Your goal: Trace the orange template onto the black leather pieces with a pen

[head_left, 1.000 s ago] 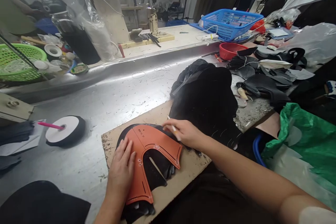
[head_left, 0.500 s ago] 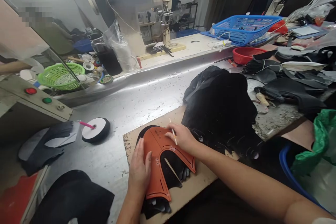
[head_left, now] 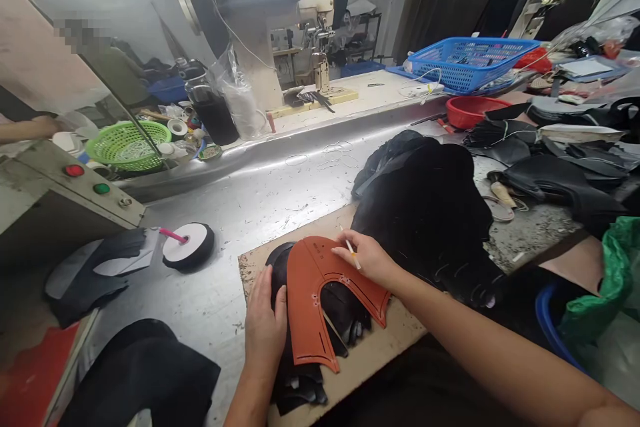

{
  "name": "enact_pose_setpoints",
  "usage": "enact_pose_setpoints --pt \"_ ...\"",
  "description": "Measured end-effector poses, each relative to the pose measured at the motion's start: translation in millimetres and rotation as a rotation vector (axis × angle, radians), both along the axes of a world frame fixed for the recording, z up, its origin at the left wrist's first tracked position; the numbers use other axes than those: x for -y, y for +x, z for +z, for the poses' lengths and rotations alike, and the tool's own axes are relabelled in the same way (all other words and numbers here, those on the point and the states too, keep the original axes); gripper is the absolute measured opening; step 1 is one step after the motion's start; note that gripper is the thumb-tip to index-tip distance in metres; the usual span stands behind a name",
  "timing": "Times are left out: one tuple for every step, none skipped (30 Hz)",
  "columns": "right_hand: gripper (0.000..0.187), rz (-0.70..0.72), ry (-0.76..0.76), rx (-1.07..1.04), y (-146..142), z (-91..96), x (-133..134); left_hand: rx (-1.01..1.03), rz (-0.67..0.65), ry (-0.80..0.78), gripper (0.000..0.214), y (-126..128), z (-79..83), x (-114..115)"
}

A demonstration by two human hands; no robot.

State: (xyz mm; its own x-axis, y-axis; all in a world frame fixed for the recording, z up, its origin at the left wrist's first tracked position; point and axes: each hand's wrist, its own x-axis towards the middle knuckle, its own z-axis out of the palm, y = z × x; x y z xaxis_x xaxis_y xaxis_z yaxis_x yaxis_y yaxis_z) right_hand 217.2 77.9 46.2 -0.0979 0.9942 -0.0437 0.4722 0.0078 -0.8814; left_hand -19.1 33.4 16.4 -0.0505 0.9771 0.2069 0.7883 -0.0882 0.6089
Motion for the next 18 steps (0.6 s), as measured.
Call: enact_pose_setpoints --pt "0.017 0.009 -0.005 0.002 -2.2 1.3 0.0 0.002 0.023 0.001 0.045 0.1 -0.8 -1.4" --pt "0.015 0.019 -0.011 0.007 -4.8 2.3 -0.2 0.005 0.042 0.0 0.043 -0.1 -1.4 -3.1" --pt "0.014 0.029 -0.017 0.011 -7.6 2.7 -0.8 0.009 0.059 -0.003 0.04 -0.6 -1.6 -5.0" --pt "0.012 0.039 -0.024 0.014 -10.2 2.6 -1.7 0.014 0.074 -0.007 0.036 -1.3 -1.2 -7.1" --pt "0.012 0.047 -0.03 0.013 -12.3 2.0 -2.7 0.021 0.088 -0.014 0.031 -2.2 -0.2 -9.1" --pt "0.012 0.055 -0.034 0.008 -13.7 1.2 -3.8 0.028 0.099 -0.021 0.026 -3.0 1.5 -11.0" --pt "0.013 0.06 -0.034 -0.002 -14.5 0.1 -4.9 0.037 0.105 -0.03 0.02 -3.6 3.6 -12.4" --pt "0.013 0.063 -0.031 -0.015 -14.7 -1.1 -5.8 0.045 0.105 -0.038 0.015 -3.8 6.1 -13.2" --pt "0.014 0.066 -0.026 -0.031 -14.5 -2.4 -6.5 0.048 0.102 -0.043 0.01 -3.3 8.7 -13.1" --pt "0.015 0.07 -0.02 -0.052 -13.9 -3.7 -6.9 0.056 0.094 -0.041 0.007 -2.1 11.4 -12.0" --pt "0.016 0.078 -0.016 -0.077 -13.1 -4.9 -6.9 0.075 0.08 -0.037 0.005 -0.1 14.1 -9.8" --pt "0.017 0.09 -0.015 -0.104 -11.8 -5.7 -6.5 0.116 0.064 -0.034 0.004 2.7 16.7 -6.6" --pt "0.019 0.108 -0.02 -0.132 -9.9 -5.9 -5.7 0.182 0.05 -0.037 0.003 6.1 19.4 -2.7" --pt "0.02 0.129 -0.029 -0.16 -6.8 -5.0 -4.6 0.264 0.04 -0.045 0.003 9.6 22.2 1.5" --pt "0.023 0.148 -0.04 -0.185 -2.1 -2.8 -3.3 0.345 0.036 -0.057 0.006 13.0 25.1 5.3" --pt "0.026 0.162 -0.051 -0.205 4.9 1.0 -2.1 0.419 0.036 -0.07 0.011 15.6 28.2 8.3" --pt "0.028 0.158 -0.053 -0.228 14.7 6.7 -1.3 0.477 0.036 -0.079 0.02 16.9 31.3 9.9" --pt "0.03 0.132 -0.046 -0.254 27.6 13.9 -1.2 0.517 0.032 -0.08 0.029 16.5 34.3 9.8"
